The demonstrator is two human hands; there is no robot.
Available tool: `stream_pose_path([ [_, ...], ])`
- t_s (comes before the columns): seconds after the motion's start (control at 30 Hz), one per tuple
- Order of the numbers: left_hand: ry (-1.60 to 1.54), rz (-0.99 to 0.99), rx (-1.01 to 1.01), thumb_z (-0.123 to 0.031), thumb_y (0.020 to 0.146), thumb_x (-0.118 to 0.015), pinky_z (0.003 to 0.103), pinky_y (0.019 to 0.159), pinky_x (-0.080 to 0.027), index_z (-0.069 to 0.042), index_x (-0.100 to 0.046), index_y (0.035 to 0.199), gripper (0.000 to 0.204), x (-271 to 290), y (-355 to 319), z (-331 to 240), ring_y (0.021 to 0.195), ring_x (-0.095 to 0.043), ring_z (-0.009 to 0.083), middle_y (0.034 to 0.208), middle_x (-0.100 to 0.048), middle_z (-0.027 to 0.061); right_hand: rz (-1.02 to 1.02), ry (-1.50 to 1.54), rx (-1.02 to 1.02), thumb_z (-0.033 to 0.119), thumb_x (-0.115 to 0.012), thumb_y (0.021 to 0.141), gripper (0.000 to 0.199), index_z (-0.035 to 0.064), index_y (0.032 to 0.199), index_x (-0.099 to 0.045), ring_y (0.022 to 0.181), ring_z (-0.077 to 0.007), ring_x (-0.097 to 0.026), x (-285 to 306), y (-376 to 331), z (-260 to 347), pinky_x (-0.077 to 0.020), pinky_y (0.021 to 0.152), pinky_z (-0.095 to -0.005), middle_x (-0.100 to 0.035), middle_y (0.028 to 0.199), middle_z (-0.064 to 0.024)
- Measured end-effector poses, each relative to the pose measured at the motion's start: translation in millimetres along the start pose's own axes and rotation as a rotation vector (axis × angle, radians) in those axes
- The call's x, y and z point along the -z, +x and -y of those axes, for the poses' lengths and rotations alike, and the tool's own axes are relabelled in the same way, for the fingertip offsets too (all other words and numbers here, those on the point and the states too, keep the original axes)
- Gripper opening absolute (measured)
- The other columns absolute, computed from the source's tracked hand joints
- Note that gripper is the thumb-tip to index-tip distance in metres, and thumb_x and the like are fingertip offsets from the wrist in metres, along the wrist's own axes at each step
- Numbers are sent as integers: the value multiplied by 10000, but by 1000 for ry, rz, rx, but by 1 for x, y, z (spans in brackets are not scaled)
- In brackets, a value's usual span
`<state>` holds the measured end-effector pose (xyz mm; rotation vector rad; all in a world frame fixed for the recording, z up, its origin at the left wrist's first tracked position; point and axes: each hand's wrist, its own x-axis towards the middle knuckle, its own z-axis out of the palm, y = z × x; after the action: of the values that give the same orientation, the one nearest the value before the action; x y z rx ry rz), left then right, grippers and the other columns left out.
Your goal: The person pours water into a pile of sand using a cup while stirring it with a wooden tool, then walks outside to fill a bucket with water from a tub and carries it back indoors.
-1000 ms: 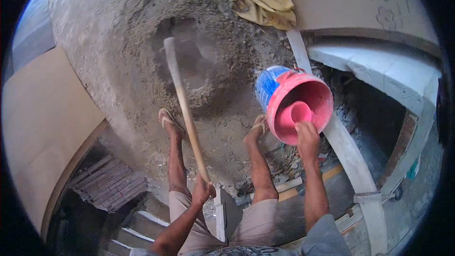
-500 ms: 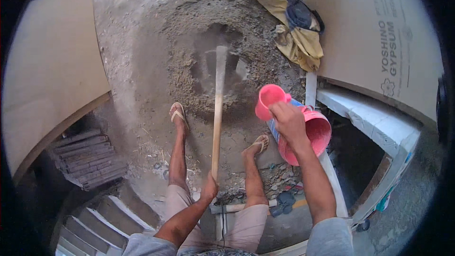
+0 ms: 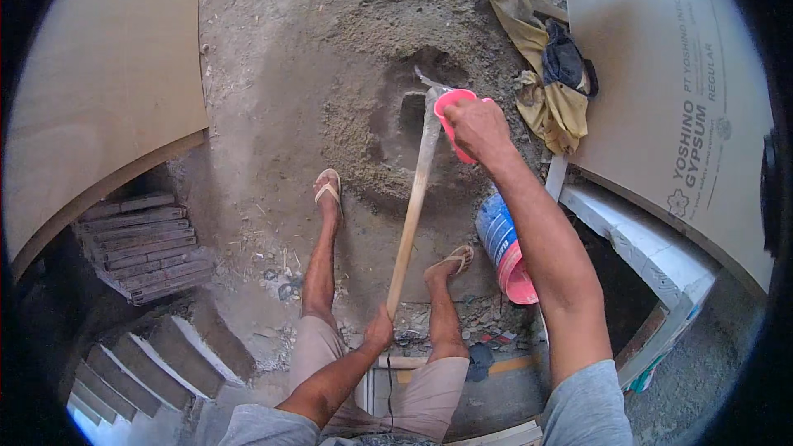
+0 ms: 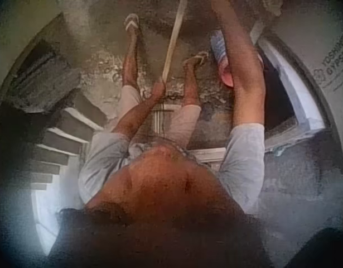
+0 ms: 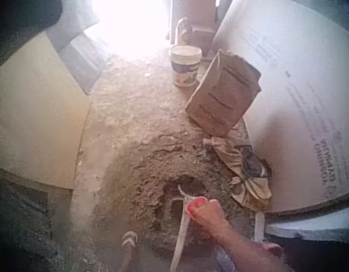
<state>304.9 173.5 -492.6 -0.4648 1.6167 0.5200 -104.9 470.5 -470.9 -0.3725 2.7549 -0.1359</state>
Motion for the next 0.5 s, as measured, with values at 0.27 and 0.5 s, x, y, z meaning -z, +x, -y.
stream_pose_path([
  [0.27, 105, 4, -75, -147, 852, -385, 493, 813, -397, -21, -381, 1090, 269, 6, -14, -17, 963, -510, 423, 1045, -516, 265, 94, -60, 35, 152, -531, 727, 110, 108, 753, -629, 730, -250, -625, 19, 18, 12, -438, 633, -392, -637, 744, -103],
  [0.5, 82, 37, -90, -212, 874, -295, 485, 852, -367, -28, -363, 1079, 284, 21, -25, -26, 984, -492, 441, 1035, -512, 286, 138, -56, 53, 156, -535, 728, 101, 132, 774, -622, 754, -242, -618, 35, 29, 25, -420, 654, -389, -630, 750, -95],
])
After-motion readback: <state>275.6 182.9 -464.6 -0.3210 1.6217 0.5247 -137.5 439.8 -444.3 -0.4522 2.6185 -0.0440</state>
